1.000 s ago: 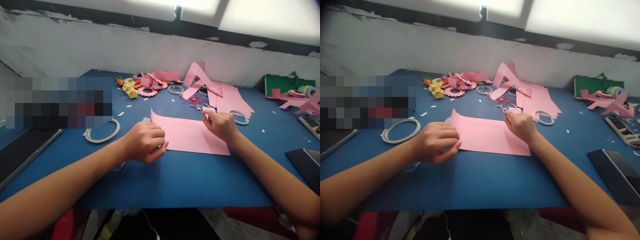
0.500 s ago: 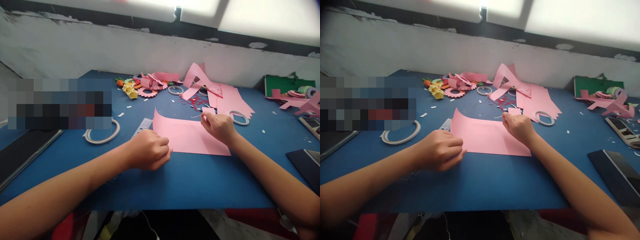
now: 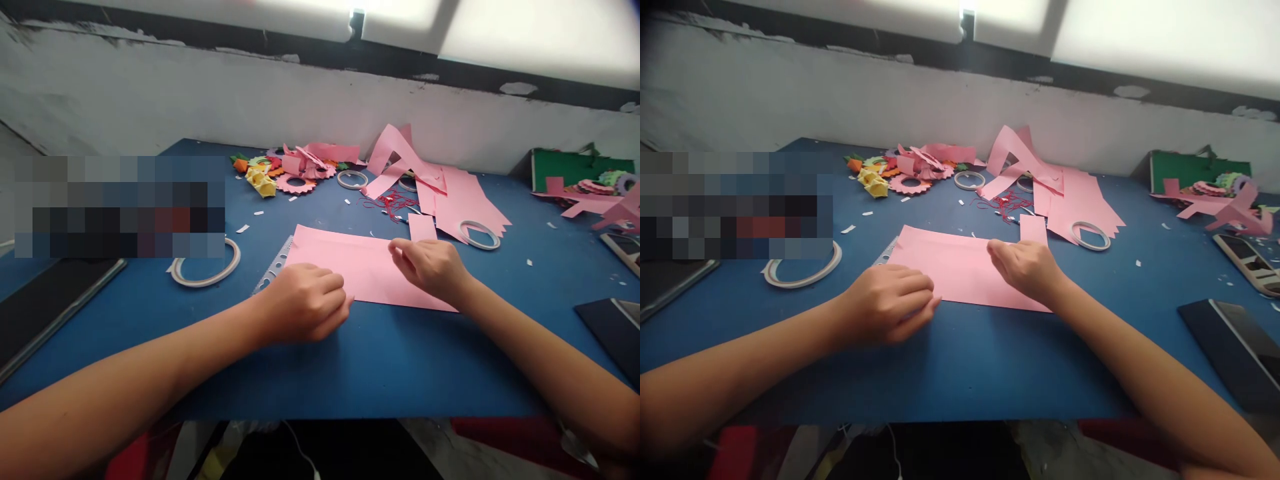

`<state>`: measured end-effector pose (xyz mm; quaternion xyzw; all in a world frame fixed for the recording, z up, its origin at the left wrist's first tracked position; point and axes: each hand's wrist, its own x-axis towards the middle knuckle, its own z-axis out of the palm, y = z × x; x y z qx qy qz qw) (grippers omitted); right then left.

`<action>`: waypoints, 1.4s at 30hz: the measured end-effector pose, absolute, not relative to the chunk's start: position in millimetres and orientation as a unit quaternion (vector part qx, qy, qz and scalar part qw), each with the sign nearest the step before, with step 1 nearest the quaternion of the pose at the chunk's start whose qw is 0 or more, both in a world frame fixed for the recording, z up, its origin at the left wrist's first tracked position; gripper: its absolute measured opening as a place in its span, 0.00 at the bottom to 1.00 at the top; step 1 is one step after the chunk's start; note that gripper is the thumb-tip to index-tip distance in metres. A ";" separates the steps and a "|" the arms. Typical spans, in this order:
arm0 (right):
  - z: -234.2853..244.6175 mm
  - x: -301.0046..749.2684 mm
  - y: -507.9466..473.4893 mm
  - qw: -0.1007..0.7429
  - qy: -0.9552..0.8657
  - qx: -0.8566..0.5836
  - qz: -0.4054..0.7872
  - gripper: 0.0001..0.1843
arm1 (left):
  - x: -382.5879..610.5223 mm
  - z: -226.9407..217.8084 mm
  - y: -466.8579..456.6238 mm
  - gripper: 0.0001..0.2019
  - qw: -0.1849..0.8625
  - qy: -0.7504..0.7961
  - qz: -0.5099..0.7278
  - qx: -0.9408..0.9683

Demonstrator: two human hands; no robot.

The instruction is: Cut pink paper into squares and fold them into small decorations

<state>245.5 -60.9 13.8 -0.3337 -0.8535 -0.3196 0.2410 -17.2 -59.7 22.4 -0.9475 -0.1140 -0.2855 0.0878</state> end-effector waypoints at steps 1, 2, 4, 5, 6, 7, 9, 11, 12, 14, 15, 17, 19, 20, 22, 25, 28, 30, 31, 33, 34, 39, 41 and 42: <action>13.4 240.6 -65.0 0.243 -0.861 -0.324 -0.308 0.03 | -16.2 21.3 -58.4 0.13 0.078 -0.135 -0.300 -0.941; 12.7 235.7 -69.3 0.244 -0.869 -0.313 -0.297 0.03 | -15.1 20.1 -57.4 0.09 0.067 -0.154 -0.313 -0.935; 10.9 225.9 -77.4 0.243 -0.883 -0.294 -0.275 0.03 | -12.6 17.3 -56.6 0.09 0.045 -0.182 -0.328 -0.926; 10.0 221.5 -80.9 0.243 -0.888 -0.286 -0.265 0.03 | -11.3 15.8 -56.9 0.12 0.035 -0.188 -0.332 -0.924; 9.3 217.6 -83.8 0.243 -0.893 -0.280 -0.256 0.03 | -10.2 14.2 -57.3 0.13 0.027 -0.192 -0.332 -0.923; 8.6 214.2 -86.1 0.244 -0.896 -0.275 -0.248 0.03 | -9.1 12.7 -57.9 0.14 0.017 -0.193 -0.328 -0.924; 7.8 209.3 -89.1 0.249 -0.901 -0.269 -0.232 0.03 | -7.3 10.0 -58.8 0.15 0.001 -0.194 -0.319 -0.928; 7.2 206.4 -90.4 0.255 -0.904 -0.264 -0.220 0.03 | -6.1 7.8 -58.6 0.14 -0.008 -0.188 -0.310 -0.932; 7.0 205.6 -90.7 0.258 -0.905 -0.261 -0.216 0.03 | -5.8 7.0 -58.0 0.12 -0.011 -0.181 -0.309 -0.933; 6.8 205.0 -91.0 0.261 -0.907 -0.257 -0.208 0.04 | -5.4 6.1 -56.0 0.08 -0.013 -0.165 -0.313 -0.935; 6.9 204.9 -91.1 0.264 -0.907 -0.257 -0.204 0.04 | -5.4 6.1 -55.0 0.07 -0.015 -0.159 -0.314 -0.936; 7.2 204.9 -91.2 0.272 -0.906 -0.260 -0.195 0.04 | -5.5 7.0 -53.7 0.08 -0.019 -0.155 -0.313 -0.937; 7.7 204.8 -91.0 0.282 -0.902 -0.266 -0.190 0.04 | -5.5 8.8 -53.8 0.09 -0.025 -0.160 -0.311 -0.936; 7.9 204.8 -90.8 0.287 -0.900 -0.269 -0.190 0.04 | -5.5 9.6 -54.2 0.10 -0.027 -0.164 -0.310 -0.936; 8.0 204.8 -90.2 0.295 -0.895 -0.276 -0.191 0.04 | -5.4 10.5 -55.4 0.11 -0.029 -0.171 -0.307 -0.936; 7.9 205.5 -89.6 0.306 -0.888 -0.290 -0.184 0.04 | -5.7 9.6 -56.2 0.11 -0.026 -0.187 -0.305 -0.933; 8.4 206.6 -89.5 0.309 -0.885 -0.302 -0.173 0.03 | -6.6 7.6 -55.6 0.11 -0.020 -0.212 -0.306 -0.928; 8.5 206.9 -89.5 0.310 -0.884 -0.309 -0.168 0.02 | -7.0 6.6 -55.3 0.11 -0.017 -0.217 -0.300 -0.929; 8.4 206.9 -89.5 0.310 -0.883 -0.312 -0.164 0.03 | -7.0 6.3 -55.4 0.11 -0.015 -0.214 -0.294 -0.931; 7.6 206.5 -89.1 0.309 -0.885 -0.311 -0.155 0.05 | -6.9 5.9 -55.9 0.11 -0.010 -0.203 -0.281 -0.938; 7.0 206.3 -88.9 0.307 -0.888 -0.307 -0.151 0.05 | -6.7 5.8 -56.3 0.11 -0.008 -0.197 -0.276 -0.941; 5.3 205.0 -88.2 0.295 -0.900 -0.288 -0.139 0.04 | -6.7 6.4 -57.7 0.12 -0.004 -0.180 -0.266 -0.947; 5.3 204.7 -88.7 0.290 -0.904 -0.285 -0.135 0.04 | -6.7 7.1 -58.1 0.11 -0.010 -0.174 -0.265 -0.948; 5.3 204.4 -89.0 0.287 -0.905 -0.284 -0.133 0.04 | -6.6 7.4 -58.3 0.11 -0.015 -0.172 -0.265 -0.949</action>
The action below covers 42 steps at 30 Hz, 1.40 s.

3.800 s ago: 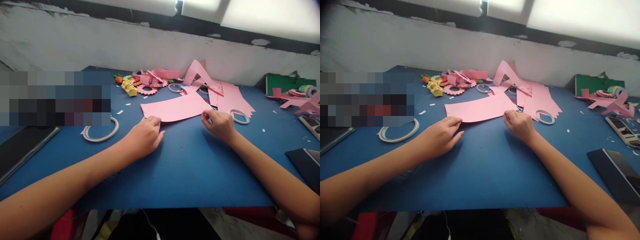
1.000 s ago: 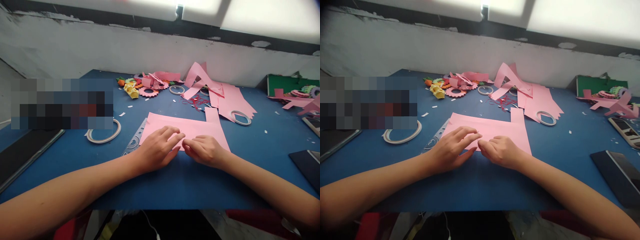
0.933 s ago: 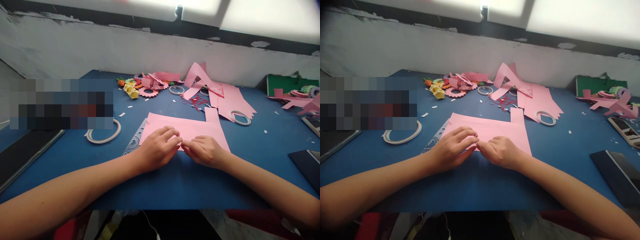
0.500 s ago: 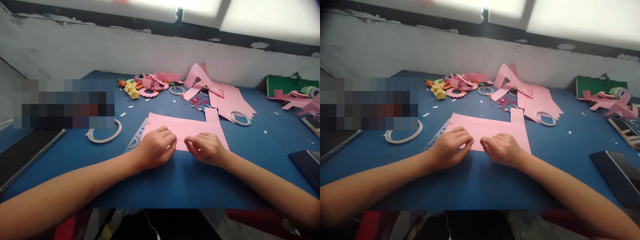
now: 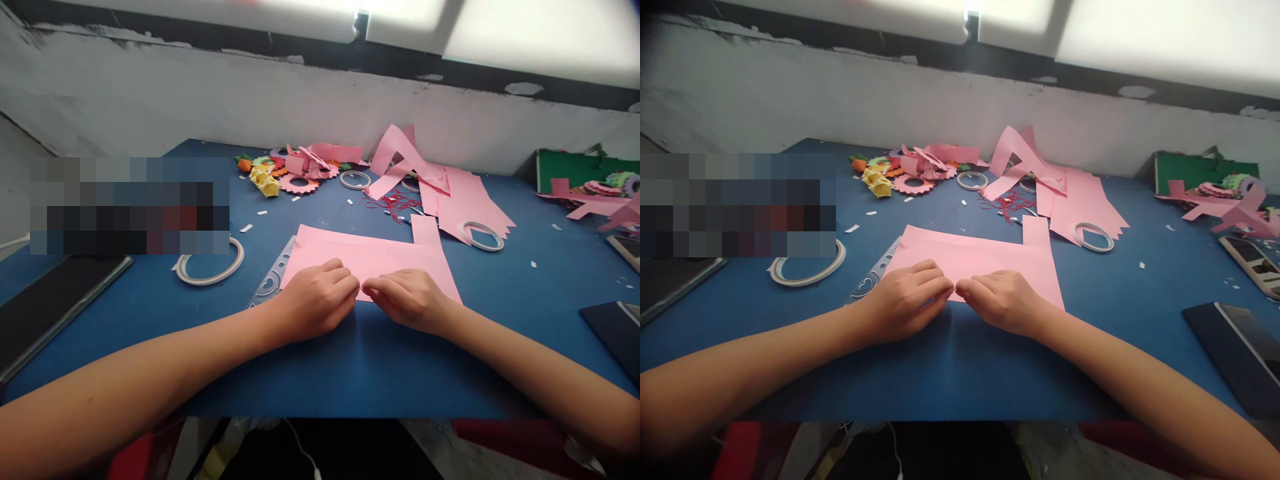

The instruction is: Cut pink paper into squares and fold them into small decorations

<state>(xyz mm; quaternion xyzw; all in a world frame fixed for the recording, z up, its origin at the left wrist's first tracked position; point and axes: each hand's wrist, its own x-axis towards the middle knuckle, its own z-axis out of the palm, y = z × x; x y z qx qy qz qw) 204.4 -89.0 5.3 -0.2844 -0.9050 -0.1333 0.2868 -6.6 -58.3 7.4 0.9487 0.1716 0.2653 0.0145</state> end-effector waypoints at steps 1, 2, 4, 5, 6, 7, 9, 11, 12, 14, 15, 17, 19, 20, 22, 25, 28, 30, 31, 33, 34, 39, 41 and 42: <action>5.1 204.1 -89.5 0.284 -0.906 -0.285 -0.132 0.05 | -6.5 7.5 -58.6 0.11 0.021 0.170 0.266 0.949; 4.9 203.7 -90.1 0.283 -0.906 -0.285 -0.131 0.05 | -6.3 7.4 -58.8 0.11 0.029 0.170 0.269 0.948; 4.1 202.6 -91.6 0.283 -0.906 -0.287 -0.133 0.06 | -5.9 6.5 -59.6 0.11 0.051 0.173 0.278 0.943; 3.9 201.8 -92.5 0.283 -0.905 -0.287 -0.134 0.05 | -5.6 5.8 -60.1 0.11 0.065 0.177 0.285 0.940; 3.8 201.1 -93.5 0.282 -0.906 -0.286 -0.136 0.05 | -5.2 5.1 -60.7 0.11 0.081 0.182 0.293 0.935; 4.0 200.3 -94.6 0.282 -0.906 -0.284 -0.137 0.05 | -4.7 4.6 -61.5 0.11 0.100 0.188 0.301 0.930; 5.2 199.0 -96.7 0.281 -0.907 -0.279 -0.144 0.05 | -3.3 4.3 -63.6 0.10 0.140 0.203 0.317 0.916; 7.3 198.3 -98.6 0.272 -0.910 -0.272 -0.156 0.05 | -1.5 5.3 -66.1 0.09 0.182 0.222 0.330 0.899; 8.4 198.3 -99.4 0.267 -0.911 -0.268 -0.165 0.05 | -0.6 6.3 -67.3 0.09 0.201 0.232 0.334 0.891; 10.5 198.8 -100.6 0.256 -0.913 -0.258 -0.184 0.05 | 0.7 8.8 -69.2 0.08 0.237 0.251 0.336 0.876; 11.2 199.3 -100.9 0.252 -0.913 -0.254 -0.195 0.04 | 1.0 10.0 -69.7 0.08 0.254 0.259 0.332 0.871; 11.7 200.5 -100.7 0.248 -0.912 -0.248 -0.213 0.04 | 1.0 12.4 -69.6 0.08 0.283 0.266 0.319 0.865; 11.1 201.8 -99.6 0.248 -0.910 -0.248 -0.220 0.04 | 0.0 14.2 -68.4 0.10 0.301 0.266 0.303 0.864; 10.5 202.5 -98.7 0.248 -0.910 -0.250 -0.219 0.04 | -0.8 14.7 -67.6 0.10 0.304 0.264 0.298 0.865; 9.2 203.6 -96.3 0.246 -0.910 -0.255 -0.215 0.04 | -2.5 14.7 -65.7 0.09 0.295 0.257 0.296 0.871; 7.4 205.0 -92.3 0.250 -0.904 -0.269 -0.217 0.02 | -4.7 12.3 -63.3 0.08 0.262 0.239 0.307 0.883; 7.0 206.2 -90.0 0.255 -0.898 -0.282 -0.222 0.01 | -6.0 9.0 -61.5 0.08 0.222 0.216 0.317 0.897; 7.2 206.8 -90.0 0.252 -0.897 -0.284 -0.224 0.03 | -6.5 7.9 -60.7 0.08 0.195 0.205 0.320 0.904; 7.3 207.0 -90.4 0.252 -0.898 -0.284 -0.225 0.04 | -6.7 7.8 -60.3 0.08 0.182 0.201 0.321 0.907; 7.5 207.1 -91.5 0.252 -0.898 -0.284 -0.221 0.04 | -7.0 8.0 -59.8 0.08 0.158 0.197 0.324 0.912; 7.5 206.9 -92.0 0.255 -0.899 -0.284 -0.216 0.04 | -7.0 8.2 -59.6 0.08 0.146 0.195 0.327 0.913; 7.4 204.4 -93.2 0.273 -0.903 -0.280 -0.179 0.02 | -6.3 6.5 -58.7 0.06 0.084 0.178 0.343 0.918; 7.2 203.5 -93.5 0.283 -0.900 -0.285 -0.171 0.02 | -5.9 5.6 -58.3 0.07 0.061 0.169 0.348 0.920; 7.0 203.1 -93.7 0.289 -0.897 -0.288 -0.168 0.02 | -5.7 5.3 -58.2 0.08 0.052 0.165 0.350 0.921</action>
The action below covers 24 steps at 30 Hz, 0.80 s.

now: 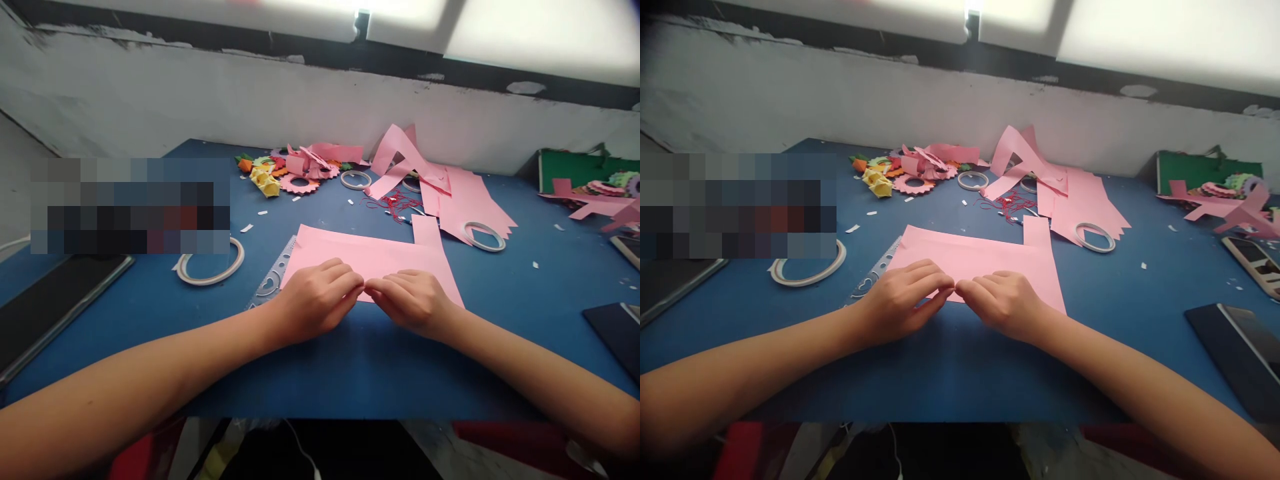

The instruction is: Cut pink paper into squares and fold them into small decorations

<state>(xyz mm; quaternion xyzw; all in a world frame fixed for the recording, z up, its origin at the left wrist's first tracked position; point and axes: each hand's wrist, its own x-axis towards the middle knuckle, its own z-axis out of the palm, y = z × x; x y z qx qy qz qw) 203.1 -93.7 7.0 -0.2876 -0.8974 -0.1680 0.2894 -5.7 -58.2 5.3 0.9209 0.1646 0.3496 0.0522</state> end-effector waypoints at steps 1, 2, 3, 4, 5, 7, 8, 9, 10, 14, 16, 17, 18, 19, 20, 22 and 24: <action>6.5 202.9 -94.0 0.296 -0.895 -0.291 -0.163 0.02 | -5.6 5.1 -58.0 0.08 0.045 0.161 0.350 0.922; 5.9 202.8 -94.3 0.303 -0.893 -0.295 -0.156 0.02 | -5.6 5.1 -57.9 0.08 0.040 0.159 0.349 0.922; 5.1 202.7 -94.5 0.310 -0.890 -0.300 -0.147 0.02 | -5.7 5.2 -57.8 0.08 0.037 0.157 0.348 0.923; 4.3 202.7 -94.8 0.316 -0.888 -0.306 -0.136 0.02 | -5.8 5.4 -57.9 0.08 0.036 0.157 0.347 0.924; 3.4 202.6 -95.0 0.324 -0.885 -0.311 -0.124 0.03 | -5.9 5.6 -58.0 0.08 0.036 0.157 0.345 0.925; 2.1 202.1 -95.4 0.339 -0.880 -0.316 -0.099 0.03 | -5.8 6.4 -58.7 0.08 0.041 0.159 0.342 0.925; 1.8 201.7 -95.6 0.345 -0.879 -0.317 -0.091 0.03 | -5.6 6.9 -59.3 0.08 0.046 0.163 0.342 0.924; 1.7 201.2 -95.9 0.346 -0.879 -0.317 -0.087 0.04 | -5.3 7.5 -60.0 0.08 0.054 0.167 0.342 0.923; 1.9 200.7 -96.3 0.346 -0.879 -0.317 -0.088 0.04 | -5.0 8.0 -60.9 0.08 0.065 0.173 0.343 0.921; 3.5 199.9 -98.0 0.337 -0.880 -0.309 -0.130 0.04 | -3.7 9.1 -64.6 0.06 0.114 0.191 0.352 0.909; 5.4 200.9 -98.8 0.328 -0.884 -0.295 -0.155 0.05 | -3.6 8.8 -66.3 0.06 0.135 0.195 0.357 0.904; 6.9 201.7 -99.2 0.318 -0.889 -0.283 -0.171 0.05 | -3.6 8.6 -67.0 0.06 0.144 0.197 0.359 0.901; 8.8 202.5 -99.5 0.306 -0.893 -0.267 -0.191 0.06 | -3.5 8.3 -67.8 0.06 0.152 0.200 0.361 0.898; 11.2 203.1 -99.8 0.293 -0.898 -0.250 -0.212 0.06 | -3.4 8.0 -68.4 0.06 0.161 0.204 0.362 0.895; 13.9 203.6 -100.2 0.279 -0.902 -0.233 -0.234 0.07 | -3.2 7.9 -69.0 0.06 0.170 0.208 0.363 0.892; 19.3 203.8 -100.9 0.252 -0.907 -0.199 -0.273 0.07 | -2.3 8.2 -70.0 0.05 0.191 0.221 0.364 0.884; 23.2 203.4 -101.1 0.234 -0.908 -0.174 -0.301 0.08 | -1.2 9.2 -70.4 0.06 0.216 0.236 0.362 0.876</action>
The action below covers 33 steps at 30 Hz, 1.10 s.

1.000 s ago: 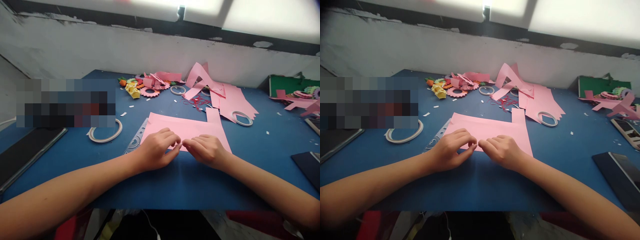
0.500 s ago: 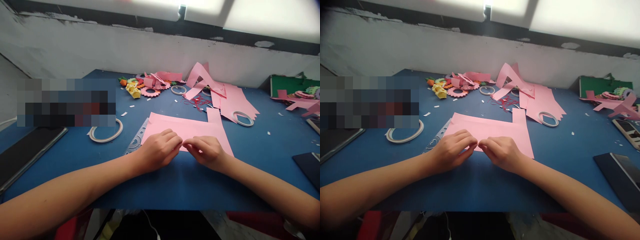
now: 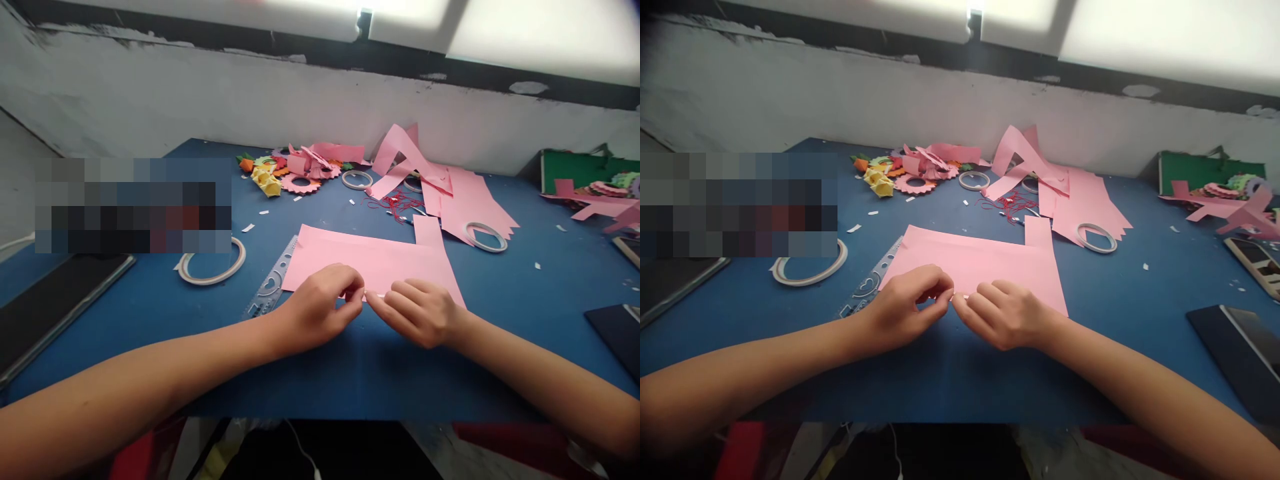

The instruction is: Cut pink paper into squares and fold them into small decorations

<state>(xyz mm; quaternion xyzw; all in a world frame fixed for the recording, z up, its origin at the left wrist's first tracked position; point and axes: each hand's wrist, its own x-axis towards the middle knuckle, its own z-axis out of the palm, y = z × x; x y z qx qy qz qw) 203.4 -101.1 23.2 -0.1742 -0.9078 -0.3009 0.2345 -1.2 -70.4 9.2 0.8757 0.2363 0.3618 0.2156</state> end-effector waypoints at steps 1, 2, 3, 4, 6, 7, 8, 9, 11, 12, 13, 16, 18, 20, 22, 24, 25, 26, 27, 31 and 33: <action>23.9 203.3 -100.9 0.231 -0.907 -0.168 -0.308 0.08 | -0.8 9.9 -70.2 0.06 0.226 0.242 0.359 0.872; 23.9 203.4 -100.3 0.233 -0.906 -0.168 -0.310 0.09 | -0.6 10.7 -69.9 0.06 0.235 0.246 0.356 0.870; 23.0 203.9 -99.5 0.236 -0.906 -0.174 -0.306 0.09 | -0.6 11.5 -69.4 0.06 0.239 0.247 0.354 0.870; 21.6 204.6 -98.5 0.240 -0.905 -0.186 -0.296 0.08 | -0.9 12.3 -68.7 0.06 0.240 0.246 0.352 0.871; 17.9 206.5 -96.1 0.249 -0.904 -0.214 -0.274 0.06 | -2.1 13.4 -67.5 0.05 0.232 0.244 0.352 0.873; 16.1 207.4 -95.0 0.254 -0.902 -0.226 -0.265 0.05 | -2.9 13.8 -66.9 0.05 0.225 0.243 0.353 0.875; 14.6 208.0 -94.2 0.259 -0.900 -0.237 -0.257 0.05 | -3.7 13.9 -66.5 0.05 0.216 0.241 0.354 0.878; 13.5 208.2 -93.8 0.265 -0.898 -0.248 -0.249 0.05 | -4.5 13.8 -66.3 0.05 0.206 0.237 0.354 0.881; 12.1 207.2 -93.9 0.276 -0.896 -0.265 -0.225 0.05 | -5.7 12.9 -66.0 0.05 0.186 0.224 0.354 0.889; 11.8 206.3 -94.4 0.283 -0.895 -0.272 -0.210 0.05 | -6.0 12.2 -65.9 0.05 0.169 0.213 0.354 0.895; 11.5 205.1 -95.0 0.292 -0.895 -0.276 -0.194 0.05 | -6.2 11.5 -65.8 0.05 0.146 0.202 0.356 0.901; 10.5 202.3 -96.4 0.313 -0.893 -0.282 -0.161 0.04 | -5.9 9.5 -65.2 0.05 0.068 0.175 0.365 0.912; 9.4 201.7 -96.7 0.321 -0.890 -0.286 -0.152 0.04 | -5.5 9.3 -64.5 0.06 0.041 0.167 0.368 0.914; 8.4 202.0 -96.8 0.323 -0.888 -0.293 -0.146 0.04 | -5.1 10.2 -64.2 0.06 0.034 0.162 0.366 0.916; 7.5 202.7 -97.0 0.323 -0.887 -0.299 -0.139 0.04 | -5.0 11.6 -64.2 0.06 0.037 0.160 0.361 0.918; 6.7 203.2 -97.5 0.321 -0.887 -0.304 -0.131 0.04 | -4.9 12.7 -64.6 0.06 0.045 0.162 0.354 0.920; 6.2 203.2 -97.8 0.320 -0.888 -0.305 -0.129 0.04 | -4.9 12.9 -64.8 0.07 0.052 0.164 0.345 0.923; 5.8 203.1 -98.2 0.320 -0.888 -0.304 -0.127 0.04 | -4.8 12.9 -65.0 0.08 0.071 0.167 0.335 0.925; 5.4 202.8 -98.6 0.320 -0.888 -0.304 -0.126 0.05 | -4.7 12.7 -65.2 0.09 0.098 0.174 0.324 0.925; 5.2 201.5 -100.3 0.313 -0.890 -0.306 -0.130 0.05 | -4.2 11.8 -66.3 0.09 0.225 0.215 0.303 0.901; 6.5 201.3 -101.3 0.304 -0.892 -0.299 -0.149 0.06 | -4.0 12.8 -66.8 0.07 0.269 0.239 0.303 0.882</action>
